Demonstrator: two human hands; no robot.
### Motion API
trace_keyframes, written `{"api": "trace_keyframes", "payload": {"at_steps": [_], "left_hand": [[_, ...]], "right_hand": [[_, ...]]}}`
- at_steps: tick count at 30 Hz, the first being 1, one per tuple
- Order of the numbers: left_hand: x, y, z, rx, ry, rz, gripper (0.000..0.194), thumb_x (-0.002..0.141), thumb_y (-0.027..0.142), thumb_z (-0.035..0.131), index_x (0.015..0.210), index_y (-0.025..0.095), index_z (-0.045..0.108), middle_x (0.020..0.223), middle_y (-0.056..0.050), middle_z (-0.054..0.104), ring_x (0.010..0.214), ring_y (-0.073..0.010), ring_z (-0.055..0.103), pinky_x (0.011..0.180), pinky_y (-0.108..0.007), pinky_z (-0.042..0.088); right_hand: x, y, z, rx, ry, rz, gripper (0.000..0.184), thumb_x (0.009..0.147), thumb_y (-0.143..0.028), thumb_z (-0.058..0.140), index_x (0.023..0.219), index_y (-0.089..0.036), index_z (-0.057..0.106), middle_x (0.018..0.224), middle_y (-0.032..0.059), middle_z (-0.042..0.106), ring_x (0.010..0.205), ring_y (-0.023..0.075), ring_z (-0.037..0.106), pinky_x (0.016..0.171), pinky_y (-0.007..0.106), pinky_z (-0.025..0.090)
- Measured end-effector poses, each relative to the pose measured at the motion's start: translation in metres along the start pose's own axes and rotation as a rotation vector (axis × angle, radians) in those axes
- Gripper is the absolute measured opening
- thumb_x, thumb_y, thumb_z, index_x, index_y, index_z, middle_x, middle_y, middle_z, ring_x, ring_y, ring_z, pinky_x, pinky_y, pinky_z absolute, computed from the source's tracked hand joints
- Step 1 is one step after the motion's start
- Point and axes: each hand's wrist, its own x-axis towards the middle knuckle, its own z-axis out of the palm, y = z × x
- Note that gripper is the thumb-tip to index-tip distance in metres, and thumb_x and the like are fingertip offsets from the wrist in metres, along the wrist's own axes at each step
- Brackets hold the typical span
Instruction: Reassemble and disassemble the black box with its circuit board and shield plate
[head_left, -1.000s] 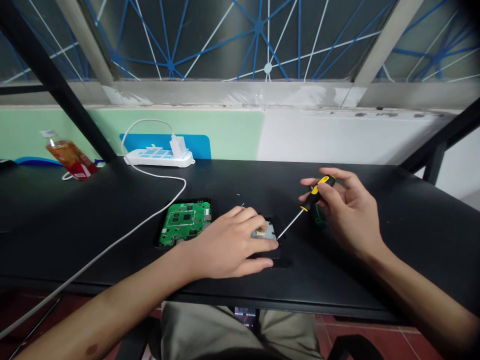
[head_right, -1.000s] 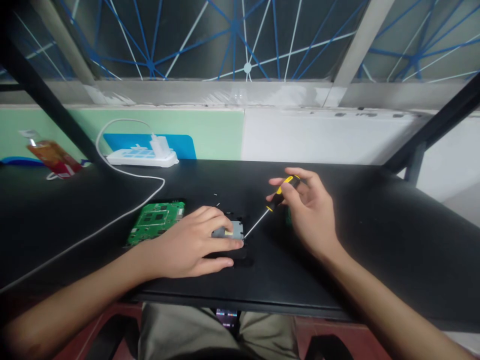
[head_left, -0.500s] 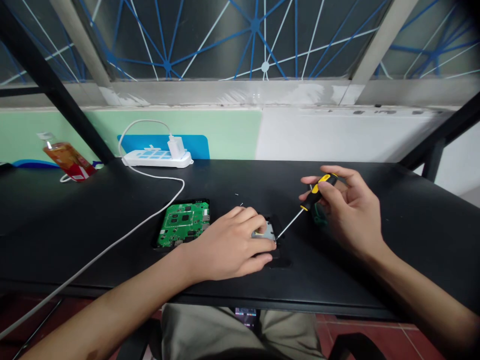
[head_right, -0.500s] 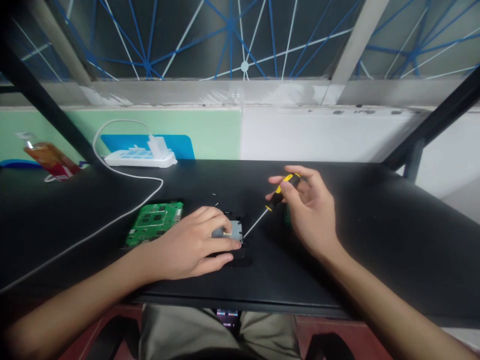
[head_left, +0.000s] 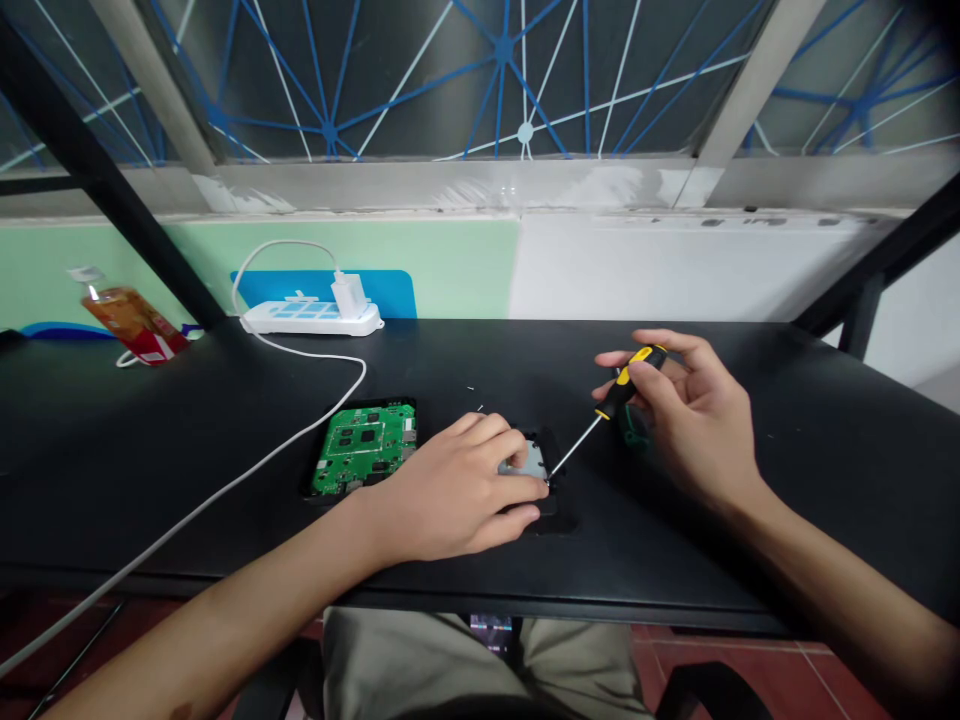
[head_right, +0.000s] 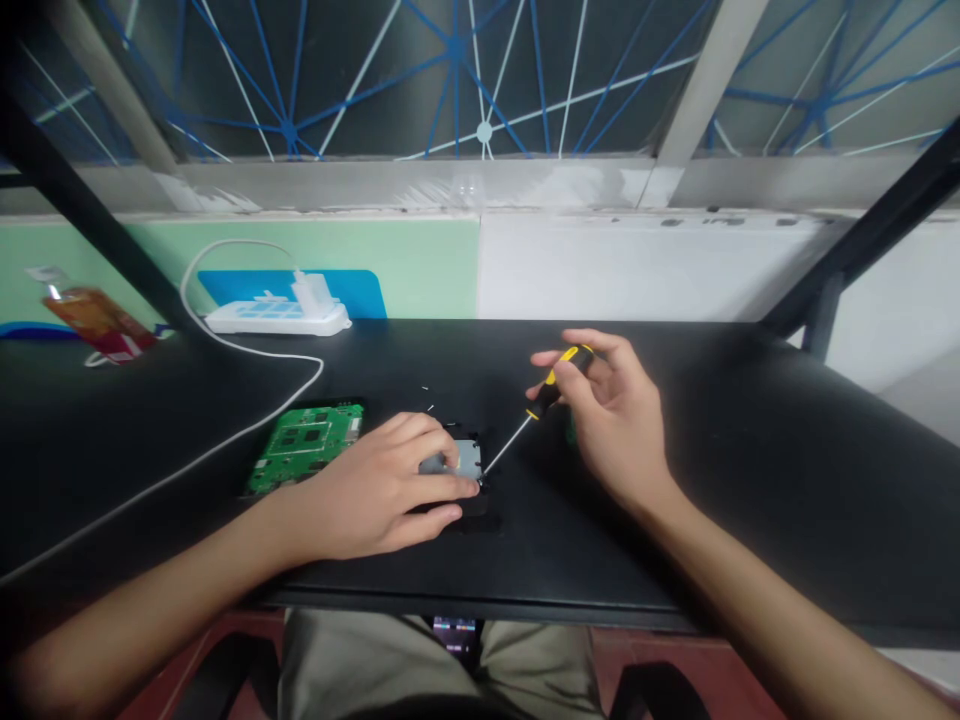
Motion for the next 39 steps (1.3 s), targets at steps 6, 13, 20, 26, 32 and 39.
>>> {"api": "trace_keyframes", "payload": {"at_steps": [6,13,20,26,32,39], "left_hand": [[0.001,0.001,0.0,-0.012,-0.007,-0.008,0.027,0.105,0.036,0.055,0.116,0.022,0.075,0.104,-0.008,0.065,0.1,-0.0255,0.055,0.09,-0.039,0.045],[0.002,0.003,-0.002,-0.027,-0.051,-0.03,0.027,0.104,0.035,0.055,0.116,0.02,0.074,0.107,-0.009,0.065,0.1,-0.0258,0.056,0.09,-0.04,0.047],[0.002,0.003,-0.002,-0.019,-0.062,-0.049,0.026,0.104,0.035,0.056,0.117,0.021,0.073,0.107,-0.009,0.064,0.1,-0.0256,0.056,0.09,-0.039,0.046],[0.001,0.003,0.0,-0.018,-0.046,-0.046,0.025,0.103,0.034,0.056,0.116,0.021,0.073,0.107,-0.008,0.063,0.099,-0.0255,0.056,0.089,-0.04,0.046],[0.001,0.003,0.0,-0.016,-0.035,-0.034,0.025,0.103,0.035,0.058,0.116,0.019,0.072,0.107,-0.009,0.063,0.1,-0.0265,0.056,0.09,-0.041,0.046],[0.001,0.003,-0.001,0.007,-0.053,-0.036,0.026,0.103,0.038,0.057,0.115,0.02,0.072,0.108,-0.01,0.064,0.1,-0.0271,0.056,0.09,-0.041,0.046]], "right_hand": [[0.001,-0.003,0.0,0.028,-0.022,0.004,0.029,0.087,-0.038,0.077,0.111,-0.027,0.065,0.101,0.0031,0.08,0.07,0.0139,0.076,0.059,0.026,0.057],[-0.004,-0.011,0.002,0.049,-0.046,-0.047,0.028,0.088,-0.037,0.076,0.112,-0.029,0.063,0.102,0.0031,0.079,0.071,0.0165,0.075,0.068,0.034,0.063],[-0.003,-0.015,0.003,0.089,-0.109,-0.077,0.026,0.089,-0.037,0.074,0.111,-0.031,0.062,0.103,0.0031,0.078,0.07,0.0174,0.075,0.07,0.036,0.063],[-0.005,-0.017,0.002,0.089,-0.169,-0.187,0.025,0.092,-0.03,0.071,0.115,-0.031,0.063,0.105,0.0032,0.077,0.074,0.0169,0.076,0.071,0.036,0.064],[-0.016,-0.03,0.003,-0.04,-0.311,-0.478,0.045,0.094,-0.018,0.065,0.133,-0.04,0.063,0.118,0.0018,0.07,0.083,0.0165,0.077,0.072,0.035,0.065],[-0.018,-0.045,0.011,-0.039,-0.533,-0.502,0.05,0.096,-0.017,0.059,0.138,-0.044,0.061,0.132,0.0032,0.068,0.096,0.0216,0.077,0.081,0.042,0.069]]}}
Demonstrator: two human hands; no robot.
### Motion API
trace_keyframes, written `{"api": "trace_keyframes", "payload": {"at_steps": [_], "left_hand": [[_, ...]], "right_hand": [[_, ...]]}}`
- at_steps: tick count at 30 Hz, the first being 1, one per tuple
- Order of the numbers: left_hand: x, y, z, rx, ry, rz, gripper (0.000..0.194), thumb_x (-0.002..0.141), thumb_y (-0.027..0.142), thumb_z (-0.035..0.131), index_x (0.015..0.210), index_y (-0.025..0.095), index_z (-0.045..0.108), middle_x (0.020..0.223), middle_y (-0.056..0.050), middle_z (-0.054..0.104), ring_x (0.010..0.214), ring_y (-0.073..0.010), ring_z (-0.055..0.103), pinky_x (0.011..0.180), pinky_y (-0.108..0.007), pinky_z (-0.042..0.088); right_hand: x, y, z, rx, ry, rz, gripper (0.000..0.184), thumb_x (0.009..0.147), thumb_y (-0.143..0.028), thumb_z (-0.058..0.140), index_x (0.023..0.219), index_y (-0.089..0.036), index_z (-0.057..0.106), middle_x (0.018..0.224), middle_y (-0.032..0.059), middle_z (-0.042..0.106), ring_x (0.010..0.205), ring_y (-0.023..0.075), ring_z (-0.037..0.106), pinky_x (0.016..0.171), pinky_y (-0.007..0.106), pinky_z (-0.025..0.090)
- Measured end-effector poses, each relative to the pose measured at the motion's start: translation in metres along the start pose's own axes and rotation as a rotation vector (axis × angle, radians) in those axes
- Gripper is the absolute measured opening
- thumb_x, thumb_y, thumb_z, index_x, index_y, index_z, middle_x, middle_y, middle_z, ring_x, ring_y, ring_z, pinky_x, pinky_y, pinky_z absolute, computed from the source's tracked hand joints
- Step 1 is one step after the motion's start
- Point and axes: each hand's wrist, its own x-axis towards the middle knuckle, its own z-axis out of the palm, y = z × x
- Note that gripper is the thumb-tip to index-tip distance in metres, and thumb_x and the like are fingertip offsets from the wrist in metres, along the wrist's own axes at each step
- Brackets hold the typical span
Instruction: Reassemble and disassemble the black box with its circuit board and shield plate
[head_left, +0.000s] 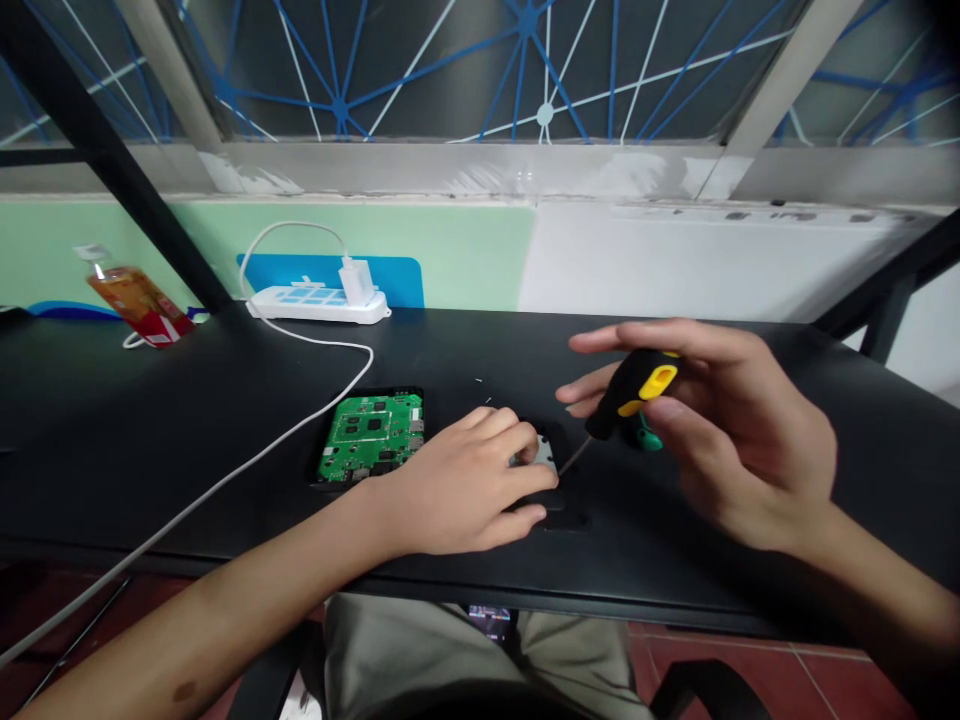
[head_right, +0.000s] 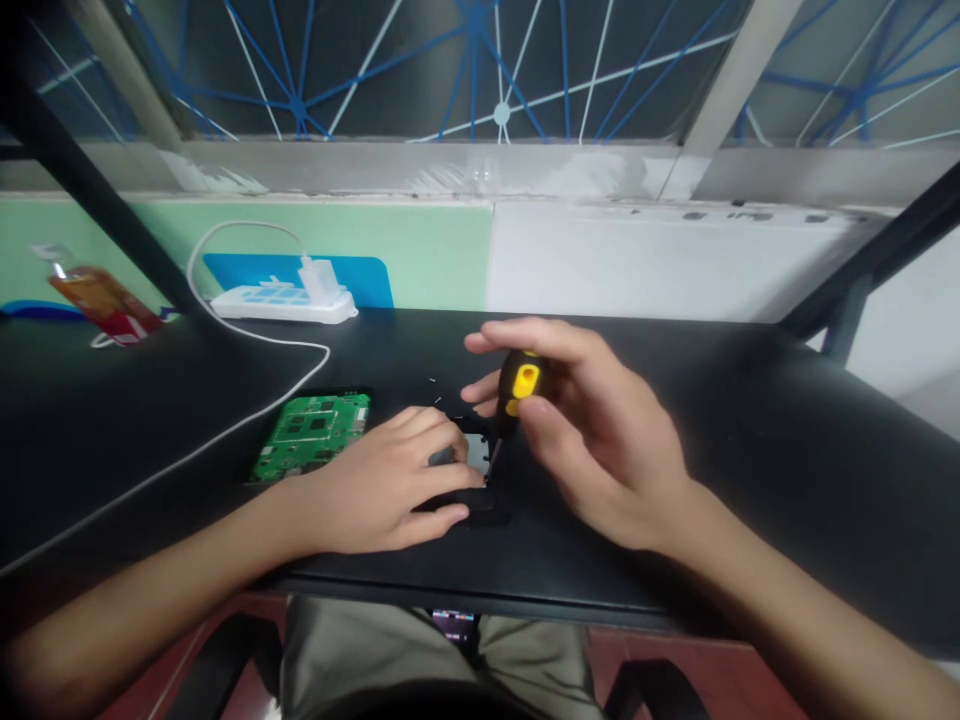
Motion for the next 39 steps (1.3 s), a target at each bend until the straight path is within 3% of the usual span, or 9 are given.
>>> {"api": "trace_keyframes", "payload": {"at_steps": [5,11,18,23,25,29,32,35,39], "left_hand": [[-0.001,0.0,0.0,0.019,-0.001,0.0,0.027,0.104,0.04,0.057,0.117,0.021,0.071,0.111,-0.009,0.065,0.102,-0.0276,0.056,0.092,-0.042,0.045],[-0.001,0.0,-0.003,0.006,-0.026,-0.011,0.027,0.103,0.04,0.059,0.117,0.021,0.071,0.114,-0.009,0.066,0.102,-0.0267,0.056,0.09,-0.041,0.044],[-0.001,-0.001,-0.004,0.007,-0.027,-0.02,0.028,0.103,0.04,0.06,0.118,0.02,0.071,0.114,-0.01,0.067,0.103,-0.0275,0.056,0.091,-0.042,0.045],[-0.004,-0.006,-0.007,0.019,0.016,-0.056,0.03,0.102,0.043,0.061,0.114,0.017,0.072,0.113,-0.011,0.066,0.106,-0.0286,0.057,0.095,-0.043,0.045],[-0.006,-0.009,-0.009,0.004,0.028,-0.089,0.038,0.1,0.05,0.063,0.117,0.017,0.07,0.116,-0.012,0.065,0.108,-0.0291,0.057,0.097,-0.044,0.045],[-0.009,-0.014,-0.01,-0.065,0.0,-0.174,0.068,0.088,0.072,0.068,0.129,0.018,0.066,0.124,-0.014,0.062,0.114,-0.032,0.057,0.103,-0.047,0.045],[-0.01,-0.016,-0.008,-0.066,-0.037,-0.19,0.081,0.085,0.078,0.066,0.136,0.016,0.062,0.128,-0.016,0.06,0.117,-0.0346,0.058,0.104,-0.05,0.045],[-0.012,-0.017,-0.006,-0.064,-0.062,-0.188,0.086,0.084,0.081,0.066,0.141,0.016,0.059,0.13,-0.017,0.06,0.116,-0.0355,0.058,0.103,-0.051,0.045],[-0.013,-0.015,-0.008,-0.072,-0.096,-0.197,0.094,0.08,0.084,0.067,0.143,0.016,0.057,0.132,-0.017,0.06,0.118,-0.0362,0.058,0.106,-0.052,0.043]], "right_hand": [[0.006,0.0,0.005,-0.054,0.046,-0.083,0.057,0.085,-0.01,0.073,0.131,-0.043,0.067,0.108,0.0017,0.07,0.094,0.0211,0.074,0.078,0.04,0.067],[0.003,-0.004,0.005,0.025,0.055,0.054,0.04,0.099,-0.019,0.056,0.131,-0.04,0.066,0.127,-0.0002,0.076,0.103,0.0205,0.076,0.09,0.041,0.064],[0.007,-0.003,0.002,-0.086,0.044,0.072,0.051,0.09,-0.019,0.072,0.134,-0.043,0.064,0.116,0.0003,0.075,0.088,0.0182,0.076,0.075,0.036,0.064],[0.015,0.007,0.0,-0.214,0.02,-0.188,0.06,0.075,-0.024,0.088,0.128,-0.045,0.069,0.093,-0.0013,0.07,0.079,0.0179,0.065,0.068,0.036,0.055],[0.016,0.01,0.003,-0.251,0.038,-0.255,0.052,0.083,-0.033,0.082,0.132,-0.045,0.067,0.094,0.0002,0.07,0.08,0.0196,0.064,0.071,0.039,0.054],[0.01,0.009,0.012,-0.183,0.051,-0.133,0.047,0.103,-0.031,0.047,0.148,-0.042,0.055,0.126,0.0039,0.071,0.101,0.0227,0.073,0.087,0.046,0.061],[0.005,0.01,0.017,-0.13,0.105,-0.045,0.056,0.1,-0.023,0.055,0.151,-0.045,0.049,0.134,0.0007,0.071,0.1,0.0214,0.076,0.089,0.045,0.063],[0.005,0.017,0.017,-0.167,0.185,-0.012,0.061,0.091,-0.023,0.071,0.145,-0.048,0.056,0.123,0.0013,0.072,0.09,0.0211,0.074,0.078,0.041,0.063],[0.008,0.029,0.018,-0.248,0.304,-0.252,0.048,0.084,-0.035,0.08,0.13,-0.04,0.069,0.102,0.0029,0.068,0.071,0.0182,0.065,0.06,0.038,0.055]]}}
